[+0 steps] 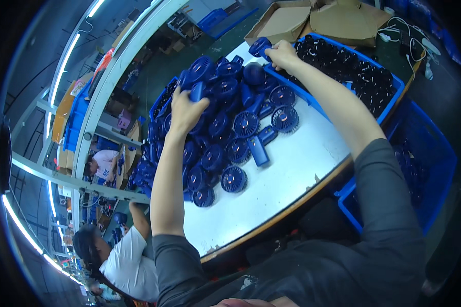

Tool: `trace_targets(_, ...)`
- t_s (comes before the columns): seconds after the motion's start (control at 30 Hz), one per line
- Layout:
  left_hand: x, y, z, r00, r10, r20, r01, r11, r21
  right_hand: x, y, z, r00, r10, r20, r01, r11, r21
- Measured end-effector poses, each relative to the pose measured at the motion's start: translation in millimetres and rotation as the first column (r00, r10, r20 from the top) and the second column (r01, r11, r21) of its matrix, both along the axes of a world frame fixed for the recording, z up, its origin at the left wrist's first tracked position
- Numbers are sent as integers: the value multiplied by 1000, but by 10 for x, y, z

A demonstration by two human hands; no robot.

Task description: Assemble handheld electric fans at a factory workstation by attaching components and placing finished units into a bin.

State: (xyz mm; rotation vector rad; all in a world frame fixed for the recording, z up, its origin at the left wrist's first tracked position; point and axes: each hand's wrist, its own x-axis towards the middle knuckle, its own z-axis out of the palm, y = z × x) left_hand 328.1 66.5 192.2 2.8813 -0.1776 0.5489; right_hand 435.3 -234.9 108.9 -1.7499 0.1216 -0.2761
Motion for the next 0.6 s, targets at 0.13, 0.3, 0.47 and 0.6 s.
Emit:
trace_targets(0.13, 813, -621, 128, 977, 72, -202, -40, 986, 160, 408, 146, -109, 987, 30, -159, -33, 999, -13)
trace_targets(0.3, 1317, -1110, 25, 951, 71, -300, 41, 935, 351, 665, 136, -253, 980, -25, -198, 2, 993, -116)
trace_targets(0.47, 1692, -1148, -300, 964, 69, -257, 47, 908, 417, 824, 200, -362, 980, -78, -182, 23, 958, -287)
trace_targets(0.6, 1821, -1175, -545, 986, 1, -166, 68, 909, 411, 1008, 204, -534, 982, -58, -177, -15, 924, -383)
